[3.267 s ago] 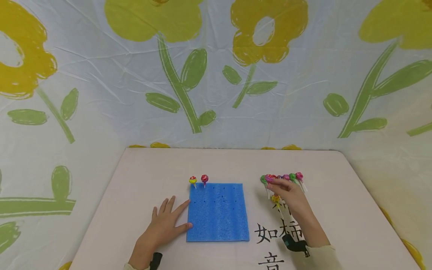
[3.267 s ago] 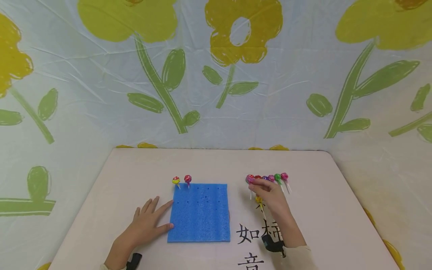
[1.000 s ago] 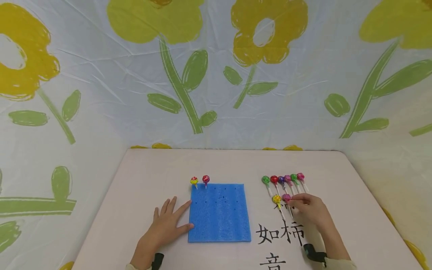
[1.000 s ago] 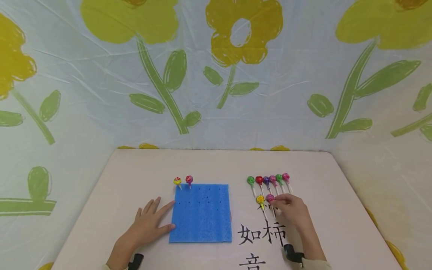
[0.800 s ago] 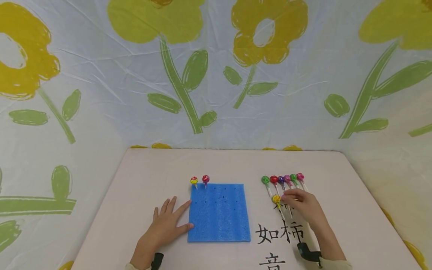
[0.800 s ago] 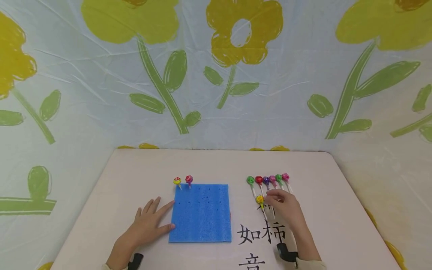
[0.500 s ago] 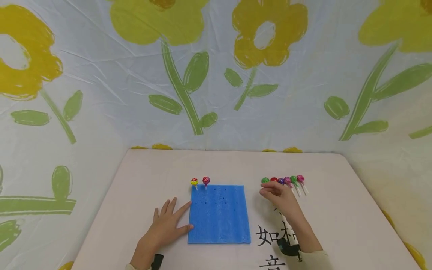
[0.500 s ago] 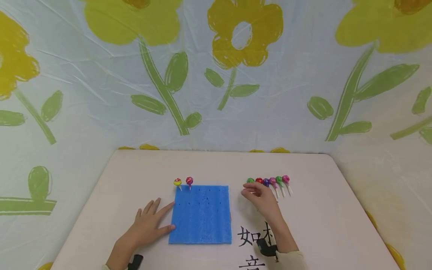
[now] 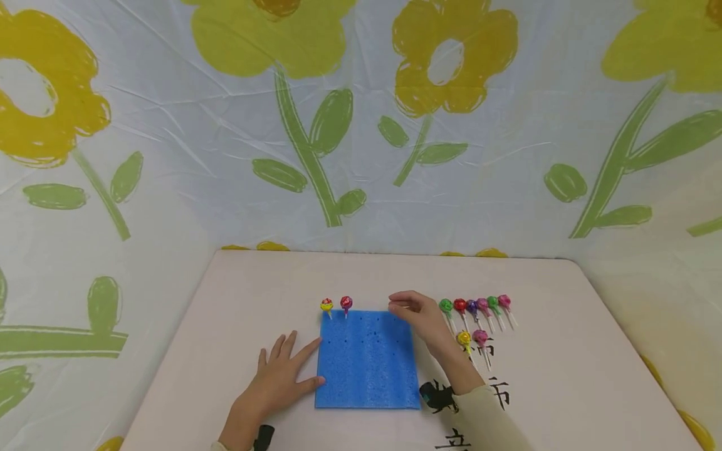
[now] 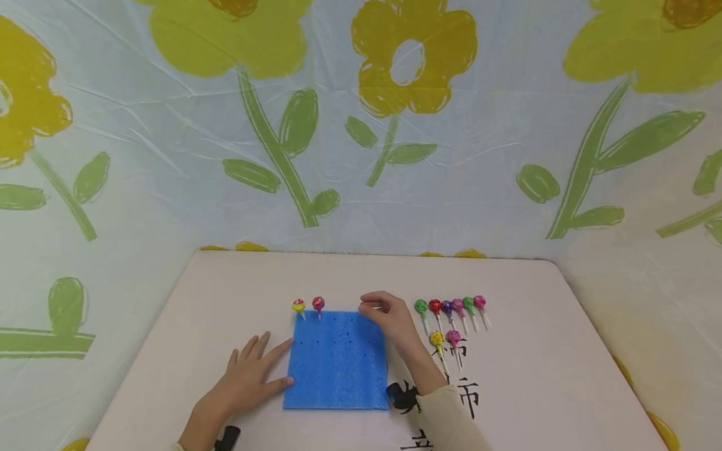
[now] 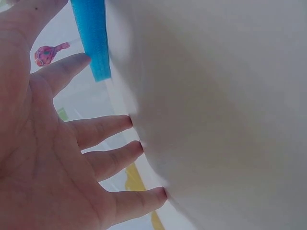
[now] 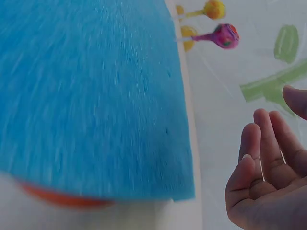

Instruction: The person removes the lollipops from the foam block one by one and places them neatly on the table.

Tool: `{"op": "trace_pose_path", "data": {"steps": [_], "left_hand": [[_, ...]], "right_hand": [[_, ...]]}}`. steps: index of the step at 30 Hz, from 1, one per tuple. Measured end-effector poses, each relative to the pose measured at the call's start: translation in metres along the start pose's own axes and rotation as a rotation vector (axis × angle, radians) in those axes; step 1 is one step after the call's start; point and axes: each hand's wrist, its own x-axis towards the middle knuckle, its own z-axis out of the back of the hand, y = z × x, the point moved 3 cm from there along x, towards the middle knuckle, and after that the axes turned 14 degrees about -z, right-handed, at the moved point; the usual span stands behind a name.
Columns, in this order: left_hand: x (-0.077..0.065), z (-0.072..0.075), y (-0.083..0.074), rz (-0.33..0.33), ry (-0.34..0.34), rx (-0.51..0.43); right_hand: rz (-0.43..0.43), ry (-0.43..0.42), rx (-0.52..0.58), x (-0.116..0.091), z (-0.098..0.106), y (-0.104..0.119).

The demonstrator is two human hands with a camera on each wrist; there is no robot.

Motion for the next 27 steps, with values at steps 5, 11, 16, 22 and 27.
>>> {"op": "trace_pose_path", "data": {"steps": [5, 11, 16, 22, 27], "left_hand": [[0.0, 0.0, 0.0, 0.004, 0.003, -0.003], [0.001, -0.002, 0.001, 0.014, 0.014, 0.0], [0.0, -0.001, 0.002, 0.012, 0.013, 0.001], [0.0, 0.001, 0.0, -0.005, -0.002, -0.007], [0.001, 0.002, 0.0, -0.008, 0.001, -0.006]], "right_hand": [[-0.015, 0.005, -0.008, 0.013, -0.022, 0.0], [-0.013, 0.016, -0.013, 0.022, -0.043, 0.002], [-0.007, 0.043, -0.03, 0.029, -0.06, 0.0], [-0.04, 0.062, -0.044, 0.034, -0.072, -0.004], [-0.052, 0.088, -0.054, 0.035, -0.076, -0.005]]}}
